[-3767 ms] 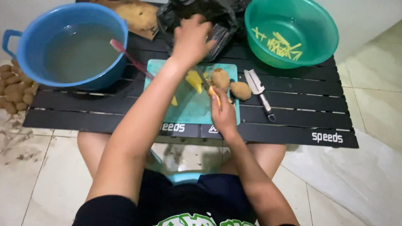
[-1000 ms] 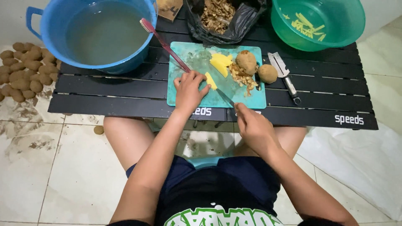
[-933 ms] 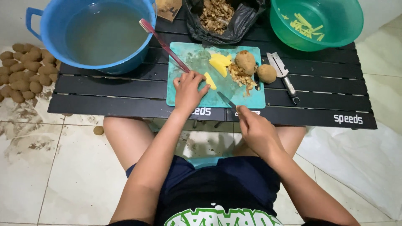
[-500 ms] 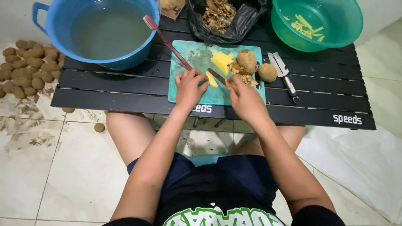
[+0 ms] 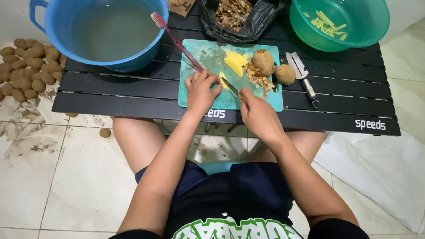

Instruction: Peeling and slicing potatoes into thin strips on a cutting board using a knife and peeler.

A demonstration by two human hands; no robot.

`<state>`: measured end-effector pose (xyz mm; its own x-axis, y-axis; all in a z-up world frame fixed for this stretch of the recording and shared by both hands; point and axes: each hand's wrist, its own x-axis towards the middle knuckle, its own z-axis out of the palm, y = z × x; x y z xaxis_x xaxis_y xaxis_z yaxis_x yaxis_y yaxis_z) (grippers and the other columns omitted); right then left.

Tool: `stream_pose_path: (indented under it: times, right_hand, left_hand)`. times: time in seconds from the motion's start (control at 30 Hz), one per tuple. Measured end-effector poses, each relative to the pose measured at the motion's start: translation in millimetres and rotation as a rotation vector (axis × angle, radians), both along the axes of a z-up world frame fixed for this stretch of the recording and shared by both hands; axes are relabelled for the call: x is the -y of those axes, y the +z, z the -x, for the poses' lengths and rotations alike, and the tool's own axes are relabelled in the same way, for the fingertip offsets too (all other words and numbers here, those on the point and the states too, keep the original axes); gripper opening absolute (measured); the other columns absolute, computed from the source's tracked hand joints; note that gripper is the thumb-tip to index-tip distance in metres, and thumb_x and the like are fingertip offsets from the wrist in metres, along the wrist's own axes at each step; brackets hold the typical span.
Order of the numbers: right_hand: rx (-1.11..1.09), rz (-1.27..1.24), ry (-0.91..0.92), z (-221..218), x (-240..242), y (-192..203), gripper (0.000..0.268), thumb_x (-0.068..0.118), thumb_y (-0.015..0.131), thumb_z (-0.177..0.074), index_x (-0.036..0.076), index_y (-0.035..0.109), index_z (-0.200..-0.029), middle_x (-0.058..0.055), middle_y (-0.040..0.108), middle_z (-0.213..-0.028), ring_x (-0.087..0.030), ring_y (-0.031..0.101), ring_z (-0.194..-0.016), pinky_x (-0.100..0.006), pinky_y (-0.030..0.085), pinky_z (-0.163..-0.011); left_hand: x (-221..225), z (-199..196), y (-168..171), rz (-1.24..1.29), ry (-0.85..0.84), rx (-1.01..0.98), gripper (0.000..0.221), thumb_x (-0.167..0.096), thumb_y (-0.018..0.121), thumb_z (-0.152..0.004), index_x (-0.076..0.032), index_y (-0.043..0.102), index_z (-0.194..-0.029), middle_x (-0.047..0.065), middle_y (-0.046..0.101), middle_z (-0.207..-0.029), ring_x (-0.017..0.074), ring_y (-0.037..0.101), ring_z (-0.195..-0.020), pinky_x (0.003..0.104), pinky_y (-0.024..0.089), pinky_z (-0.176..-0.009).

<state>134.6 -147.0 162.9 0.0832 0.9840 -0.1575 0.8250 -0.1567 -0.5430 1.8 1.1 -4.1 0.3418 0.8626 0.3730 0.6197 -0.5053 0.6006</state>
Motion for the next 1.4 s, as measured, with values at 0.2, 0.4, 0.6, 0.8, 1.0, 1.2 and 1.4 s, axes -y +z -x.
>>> stream_pose_path:
  times: [0.2,0.4,0.6,0.8,1.0,1.2,1.4]
  right_hand:
    - [-0.012,0.119,-0.035,-4,32,13,0.048,0.016,0.039,-0.105,0.000,0.044,-0.150,-0.029,0.062,-0.138,-0.050,0.060,-0.123,-0.066,0.050,-0.096]
    - [0.036,0.148,-0.141,-35,38,-24,0.036,0.033,0.051,-0.104,0.024,0.054,-0.138,-0.026,0.073,-0.109,-0.051,0.068,-0.105,-0.059,0.053,-0.088]
    - [-0.720,-0.027,-0.271,-101,18,-59,0.029,0.015,0.054,-0.103,0.009,0.055,-0.131,-0.010,0.059,-0.063,-0.006,0.035,-0.037,-0.020,0.025,-0.034]
    - [-0.995,0.078,-0.340,-103,-1,-70,0.031,0.011,0.058,-0.100,0.006,0.053,-0.130,-0.014,0.055,-0.067,-0.001,0.025,-0.035,-0.018,0.019,-0.025]
    - [-1.100,0.106,-0.257,-81,-16,-78,0.032,0.014,0.059,-0.101,0.005,0.051,-0.130,-0.015,0.055,-0.069,0.001,0.027,-0.034,-0.016,0.021,-0.024]
    - [-1.163,0.104,-0.316,-80,-13,-91,0.033,0.015,0.061,-0.100,0.005,0.050,-0.130,-0.017,0.054,-0.070,-0.001,0.027,-0.035,-0.016,0.022,-0.025]
    - [-1.209,0.026,-0.359,-84,-22,-106,0.034,0.018,0.063,-0.102,0.008,0.050,-0.132,-0.017,0.055,-0.075,-0.002,0.028,-0.035,-0.017,0.024,-0.025]
  left_hand:
    - [-1,0,0,0.005,0.001,-0.007,0.011,-0.033,0.075,-0.089,-0.026,0.068,-0.092,-0.006,0.059,-0.102,0.0191,0.054,-0.110,0.045,0.029,-0.103]
    - [1,2,3,0.017,-0.012,-0.021,0.008,-0.033,0.072,-0.092,-0.026,0.071,-0.095,-0.005,0.061,-0.105,0.0192,0.054,-0.112,0.043,0.029,-0.104]
    - [0,4,4,0.023,-0.013,0.006,0.007,-0.027,0.065,-0.094,-0.025,0.071,-0.095,-0.003,0.063,-0.104,0.0199,0.057,-0.111,0.043,0.030,-0.104]
    - [-2,6,3,0.044,-0.047,-0.041,0.013,-0.023,0.063,-0.091,-0.027,0.073,-0.100,-0.005,0.061,-0.108,0.0195,0.054,-0.115,0.043,0.028,-0.106]
    - [0,6,8,0.067,-0.049,-0.042,0.014,-0.021,0.063,-0.092,-0.025,0.073,-0.101,-0.003,0.060,-0.108,0.0206,0.054,-0.114,0.045,0.028,-0.106]
    - [-9,9,10,0.221,-0.014,0.098,0.015,-0.023,0.063,-0.096,-0.026,0.072,-0.107,-0.002,0.062,-0.110,0.0231,0.057,-0.116,0.045,0.029,-0.109]
    - [-21,3,6,0.312,0.010,0.064,0.013,-0.030,0.065,-0.095,-0.029,0.073,-0.107,-0.007,0.061,-0.112,0.0196,0.056,-0.117,0.045,0.028,-0.111]
